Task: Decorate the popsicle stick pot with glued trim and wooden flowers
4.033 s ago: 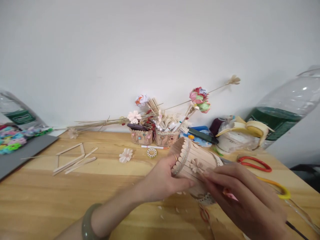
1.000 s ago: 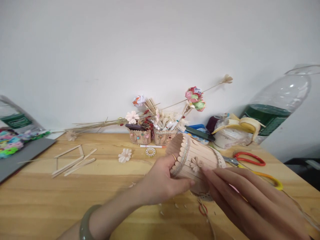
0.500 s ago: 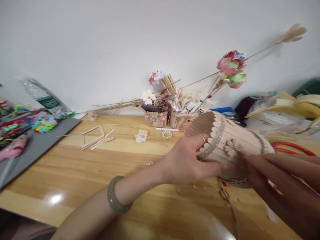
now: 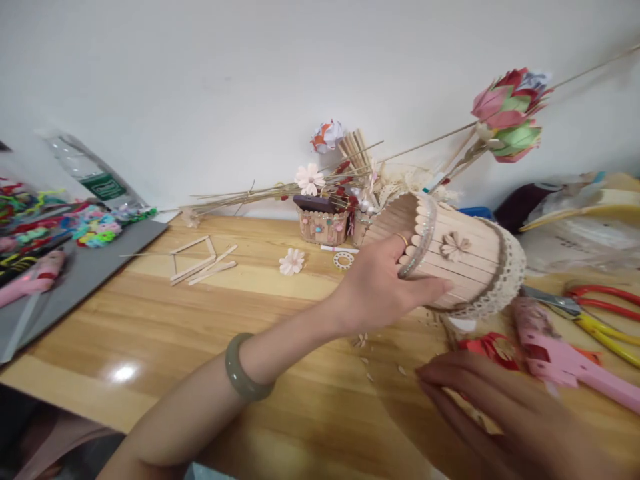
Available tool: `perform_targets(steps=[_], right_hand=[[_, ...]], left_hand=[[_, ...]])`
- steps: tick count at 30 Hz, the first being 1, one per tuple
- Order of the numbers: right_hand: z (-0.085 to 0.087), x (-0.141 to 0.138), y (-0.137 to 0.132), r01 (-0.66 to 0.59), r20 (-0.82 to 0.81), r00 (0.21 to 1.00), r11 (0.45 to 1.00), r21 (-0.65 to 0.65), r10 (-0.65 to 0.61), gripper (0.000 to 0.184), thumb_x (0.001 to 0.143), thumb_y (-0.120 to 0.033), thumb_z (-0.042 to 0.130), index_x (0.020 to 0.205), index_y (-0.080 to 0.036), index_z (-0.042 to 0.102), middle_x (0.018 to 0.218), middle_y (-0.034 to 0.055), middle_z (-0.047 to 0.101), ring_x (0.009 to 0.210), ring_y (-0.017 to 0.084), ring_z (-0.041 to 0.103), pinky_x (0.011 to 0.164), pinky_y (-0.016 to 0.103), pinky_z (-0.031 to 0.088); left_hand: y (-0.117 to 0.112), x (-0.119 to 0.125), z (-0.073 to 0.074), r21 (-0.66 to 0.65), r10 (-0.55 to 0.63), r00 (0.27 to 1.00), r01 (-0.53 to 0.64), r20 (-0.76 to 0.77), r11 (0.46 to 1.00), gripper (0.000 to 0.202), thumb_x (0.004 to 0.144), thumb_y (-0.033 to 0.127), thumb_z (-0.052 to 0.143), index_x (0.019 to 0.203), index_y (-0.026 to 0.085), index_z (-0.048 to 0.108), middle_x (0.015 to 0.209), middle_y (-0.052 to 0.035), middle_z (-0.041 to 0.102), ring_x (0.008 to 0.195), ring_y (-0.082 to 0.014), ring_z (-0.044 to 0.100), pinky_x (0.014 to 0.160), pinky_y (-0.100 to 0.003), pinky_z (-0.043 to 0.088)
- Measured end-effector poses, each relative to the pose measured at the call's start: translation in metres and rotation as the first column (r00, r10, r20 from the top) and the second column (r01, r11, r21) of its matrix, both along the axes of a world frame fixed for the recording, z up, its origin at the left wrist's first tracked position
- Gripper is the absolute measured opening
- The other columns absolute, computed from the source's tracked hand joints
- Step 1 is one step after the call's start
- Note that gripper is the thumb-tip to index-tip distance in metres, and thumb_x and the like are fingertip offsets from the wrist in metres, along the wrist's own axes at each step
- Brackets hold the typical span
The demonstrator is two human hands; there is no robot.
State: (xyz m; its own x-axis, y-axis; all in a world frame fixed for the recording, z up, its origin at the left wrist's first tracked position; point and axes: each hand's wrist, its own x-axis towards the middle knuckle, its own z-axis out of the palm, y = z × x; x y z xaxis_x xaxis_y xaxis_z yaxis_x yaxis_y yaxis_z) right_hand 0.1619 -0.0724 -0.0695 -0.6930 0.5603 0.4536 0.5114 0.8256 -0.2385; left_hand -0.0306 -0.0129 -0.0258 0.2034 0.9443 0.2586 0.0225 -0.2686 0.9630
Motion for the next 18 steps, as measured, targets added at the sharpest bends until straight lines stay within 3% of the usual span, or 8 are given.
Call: perform_targets(steps=[2, 7, 13, 18], right_hand=[[-0.009, -0.023, -0.003, 0.001, 0.070, 0.997, 0.991, -0.131, 0.009, 0.022, 0.090, -0.016, 0.038, 0.086, -0.022, 0.059, 0.079, 0.0022, 0.062, 0.066, 0.011, 0.062, 0.055, 0.020, 0.050], [-0.024, -0.048, -0.006, 0.049, 0.131, 0.991, 0.979, -0.199, -0.023, 0.019, 0.089, -0.017, 0.041, 0.082, -0.021, 0.058, 0.077, 0.0024, 0.060, 0.069, 0.013, 0.061, 0.058, 0.024, 0.049], [-0.022, -0.054, -0.003, 0.049, 0.169, 0.985, 0.991, -0.123, -0.027, 0.021, 0.088, -0.016, 0.041, 0.075, -0.019, 0.057, 0.073, 0.0027, 0.059, 0.066, 0.014, 0.060, 0.054, 0.024, 0.047], [-0.015, -0.052, 0.007, 0.012, 0.145, 0.989, 0.962, -0.271, 0.029, 0.022, 0.089, -0.018, 0.039, 0.084, -0.022, 0.060, 0.079, 0.0016, 0.061, 0.068, 0.013, 0.061, 0.057, 0.024, 0.050]], left_hand=[[0.002, -0.001, -0.001, 0.007, 0.023, 1.000, -0.023, -0.016, 1.000, 0.028, 0.067, 0.028, 0.065, 0.092, 0.014, 0.061, 0.095, -0.0073, 0.070, 0.088, -0.0208, 0.064, 0.083, -0.034, 0.050], [0.006, -0.004, -0.001, 0.049, 0.038, 0.999, -0.039, 0.024, 0.998, 0.025, 0.069, 0.024, 0.064, 0.092, 0.014, 0.060, 0.097, -0.0087, 0.069, 0.090, -0.0212, 0.063, 0.085, -0.035, 0.050], [0.008, -0.006, -0.001, 0.070, 0.035, 0.999, -0.037, 0.026, 0.997, 0.022, 0.070, 0.026, 0.064, 0.090, 0.016, 0.060, 0.097, -0.0070, 0.069, 0.092, -0.0212, 0.064, 0.086, -0.035, 0.049], [0.010, -0.007, -0.001, 0.069, 0.028, 0.999, -0.029, 0.017, 0.997, 0.019, 0.070, 0.025, 0.063, 0.087, 0.017, 0.060, 0.098, -0.0062, 0.069, 0.092, -0.0221, 0.063, 0.087, -0.038, 0.048]])
